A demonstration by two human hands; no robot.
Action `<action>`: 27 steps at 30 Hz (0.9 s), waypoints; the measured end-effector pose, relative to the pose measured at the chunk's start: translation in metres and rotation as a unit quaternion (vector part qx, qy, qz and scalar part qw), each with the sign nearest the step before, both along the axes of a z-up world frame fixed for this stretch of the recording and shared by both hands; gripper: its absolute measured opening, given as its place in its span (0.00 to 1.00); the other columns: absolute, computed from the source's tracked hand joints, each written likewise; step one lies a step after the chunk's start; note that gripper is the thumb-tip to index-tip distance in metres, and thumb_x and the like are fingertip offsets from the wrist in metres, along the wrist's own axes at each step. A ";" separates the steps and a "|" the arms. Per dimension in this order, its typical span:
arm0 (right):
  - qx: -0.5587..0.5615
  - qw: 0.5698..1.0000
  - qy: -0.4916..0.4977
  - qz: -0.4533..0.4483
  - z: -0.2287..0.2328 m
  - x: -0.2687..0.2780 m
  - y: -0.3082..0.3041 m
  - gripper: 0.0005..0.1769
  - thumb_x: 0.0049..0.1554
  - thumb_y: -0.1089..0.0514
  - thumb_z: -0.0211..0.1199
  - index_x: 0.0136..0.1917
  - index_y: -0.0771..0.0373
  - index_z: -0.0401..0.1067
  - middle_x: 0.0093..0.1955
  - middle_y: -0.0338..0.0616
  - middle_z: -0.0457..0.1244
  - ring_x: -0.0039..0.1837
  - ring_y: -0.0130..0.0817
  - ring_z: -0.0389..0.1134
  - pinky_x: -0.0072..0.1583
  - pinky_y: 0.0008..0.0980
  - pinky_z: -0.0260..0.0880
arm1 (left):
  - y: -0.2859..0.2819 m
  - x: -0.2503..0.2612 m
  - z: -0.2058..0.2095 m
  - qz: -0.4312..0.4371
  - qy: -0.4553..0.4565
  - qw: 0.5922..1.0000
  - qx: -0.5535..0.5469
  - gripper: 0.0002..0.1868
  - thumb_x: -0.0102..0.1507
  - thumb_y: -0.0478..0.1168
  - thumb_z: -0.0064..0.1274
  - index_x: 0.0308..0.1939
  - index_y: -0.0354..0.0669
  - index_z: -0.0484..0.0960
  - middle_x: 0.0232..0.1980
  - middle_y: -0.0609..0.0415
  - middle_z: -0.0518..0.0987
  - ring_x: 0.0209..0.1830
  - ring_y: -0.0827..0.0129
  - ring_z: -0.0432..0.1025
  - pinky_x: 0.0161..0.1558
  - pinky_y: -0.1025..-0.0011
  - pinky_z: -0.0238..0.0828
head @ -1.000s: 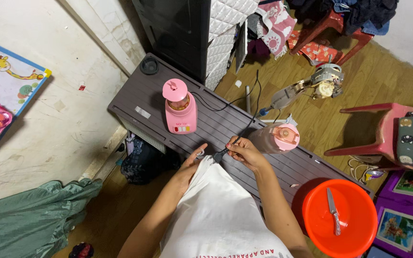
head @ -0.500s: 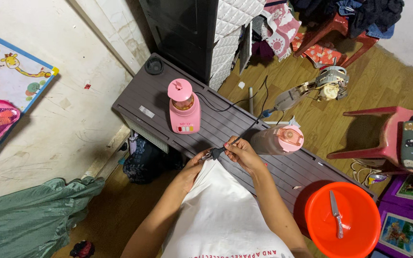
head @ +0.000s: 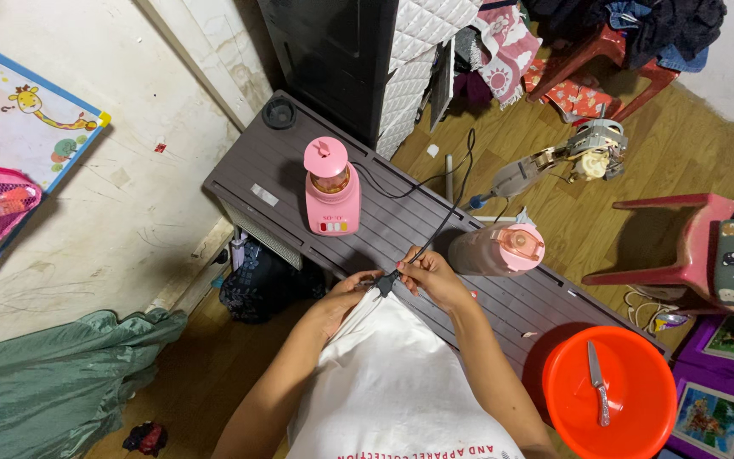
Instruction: The person tears open a small packet and empties its contents into a blender cup, pours water from a plastic bottle into the cup, attaches the cup to a pink blender base, untangles the power cord, plugs it into a wall socket, and repeatedly presses the blender button to blend the mixture.
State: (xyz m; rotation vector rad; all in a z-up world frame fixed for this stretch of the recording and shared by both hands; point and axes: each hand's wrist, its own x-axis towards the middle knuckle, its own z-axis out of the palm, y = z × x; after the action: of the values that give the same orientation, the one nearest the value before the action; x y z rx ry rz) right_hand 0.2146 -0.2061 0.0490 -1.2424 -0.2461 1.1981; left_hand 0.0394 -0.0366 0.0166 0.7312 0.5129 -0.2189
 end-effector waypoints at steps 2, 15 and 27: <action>0.000 1.000 -0.012 -0.009 0.000 -0.002 0.002 0.06 0.61 0.62 0.63 0.41 0.63 0.71 0.32 0.40 0.65 0.32 0.22 0.65 0.33 0.24 0.63 | 0.002 0.000 -0.003 -0.011 0.018 1.000 0.011 0.30 0.60 0.33 0.58 0.67 0.36 0.72 0.53 0.53 0.79 0.50 0.73 0.75 0.52 0.75 0.73; 0.002 0.998 -0.052 -0.033 -0.004 -0.002 0.006 0.08 0.61 0.61 0.64 0.41 0.62 0.69 0.32 0.40 0.65 0.32 0.22 0.65 0.33 0.24 0.64 | 0.004 0.005 -0.012 0.007 0.055 0.998 -0.027 0.26 0.60 0.30 0.55 0.63 0.36 0.73 0.45 0.53 0.81 0.41 0.73 0.76 0.45 0.75 0.75; 0.018 0.948 0.304 -0.090 -0.064 -0.006 0.001 0.06 0.62 0.59 0.62 0.44 0.62 0.70 0.35 0.40 0.64 0.32 0.18 0.62 0.32 0.14 0.61 | -0.010 0.006 0.007 0.108 -0.019 0.993 0.032 0.28 0.59 0.26 0.55 0.65 0.34 0.72 0.51 0.46 0.80 0.47 0.70 0.76 0.51 0.74 0.75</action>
State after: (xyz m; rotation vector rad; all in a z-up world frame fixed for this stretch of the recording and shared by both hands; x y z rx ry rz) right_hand 0.2082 -0.2050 -0.0152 -0.7921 0.2956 1.3475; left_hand 0.0451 -0.0468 0.0237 0.7347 0.5611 0.0135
